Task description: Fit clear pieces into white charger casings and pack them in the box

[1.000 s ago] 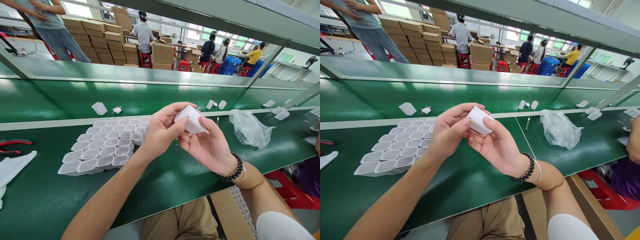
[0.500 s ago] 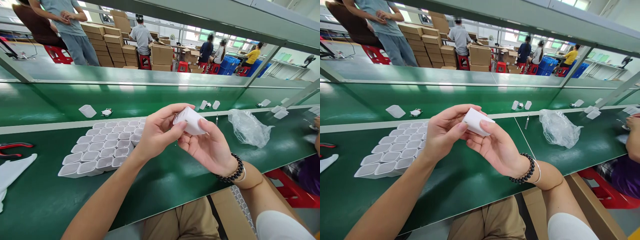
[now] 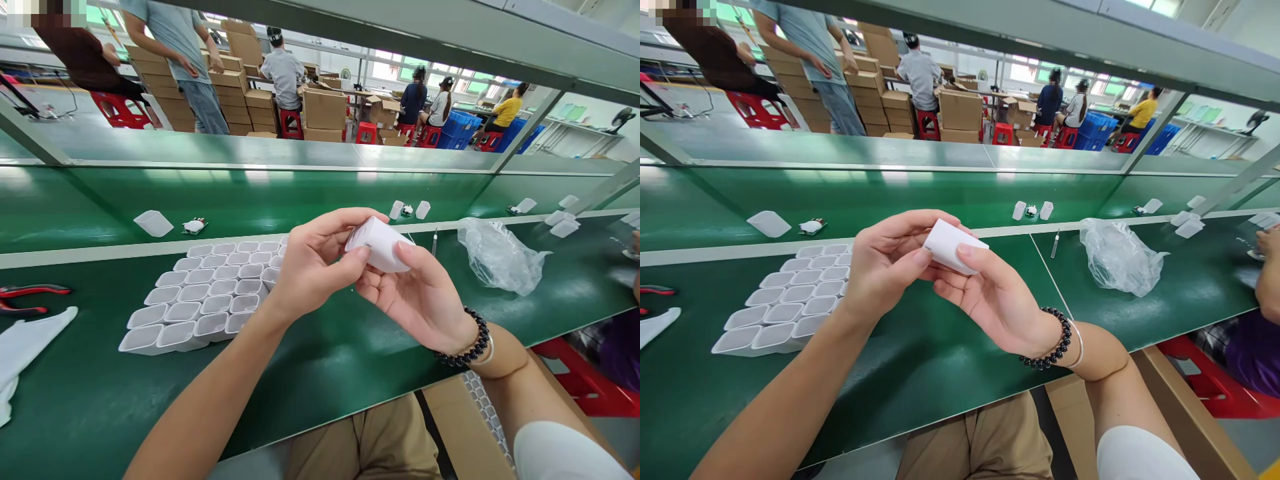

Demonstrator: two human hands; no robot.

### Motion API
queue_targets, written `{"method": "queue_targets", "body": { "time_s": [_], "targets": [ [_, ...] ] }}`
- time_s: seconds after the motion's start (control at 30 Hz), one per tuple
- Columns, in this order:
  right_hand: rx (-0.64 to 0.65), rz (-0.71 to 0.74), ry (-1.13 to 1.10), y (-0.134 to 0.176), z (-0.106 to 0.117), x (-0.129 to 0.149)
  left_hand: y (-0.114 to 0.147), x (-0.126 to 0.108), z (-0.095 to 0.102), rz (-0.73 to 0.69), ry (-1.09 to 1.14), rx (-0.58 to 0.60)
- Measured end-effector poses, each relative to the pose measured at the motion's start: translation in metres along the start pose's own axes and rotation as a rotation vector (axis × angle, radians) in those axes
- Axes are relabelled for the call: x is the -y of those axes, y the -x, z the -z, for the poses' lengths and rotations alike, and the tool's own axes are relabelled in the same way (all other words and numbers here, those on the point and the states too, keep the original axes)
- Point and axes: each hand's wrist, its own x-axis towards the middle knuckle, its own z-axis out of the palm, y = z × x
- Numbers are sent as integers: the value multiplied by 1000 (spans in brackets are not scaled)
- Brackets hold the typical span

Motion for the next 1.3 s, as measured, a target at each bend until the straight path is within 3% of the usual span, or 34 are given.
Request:
{"method": "queue_targets", "body": {
  "time_s": [0.2, 0.3, 0.37, 0.47, 0.53, 0.63, 0.7, 0.77, 0.87, 1.03, 1.17, 1.23, 1.3],
  "targets": [
    [26, -4, -4, -1, 1, -1, -1, 3, 1, 11, 31, 12],
    [29, 23, 102, -10, 5, 1, -4, 1, 9, 11, -2, 56],
    [-9, 169, 292, -17, 8, 3, -6, -2, 16, -3, -80, 82],
    [-123, 526, 653, -26, 14, 5, -8, -7, 24, -25, -245, 79],
    [-170, 661, 859, -29, 18, 6, -8, -8, 27, 6, -298, 73],
    [-145, 840, 1137, -34, 28, 7, -7, -8, 28, 132, -276, 93],
    [-91, 1043, 1303, -38, 34, 7, -7, -8, 28, 195, -240, 124],
    [-57, 1240, 1429, -42, 38, 8, -6, -9, 28, 216, -196, 162],
    [-57, 1398, 1527, -44, 39, 10, -6, -9, 28, 198, -153, 209],
    [-67, 1481, 1568, -42, 37, 9, -6, -7, 27, 132, -191, 250],
    [-16, 1467, 1569, -41, 36, 9, -7, -12, 33, 43, -306, 272],
    [-15, 1408, 1584, -44, 41, 20, -9, -20, 42, -29, -431, 201],
    [-117, 1301, 1594, -55, 57, 40, -12, -30, 53, -158, -533, 82]
  ]
}}
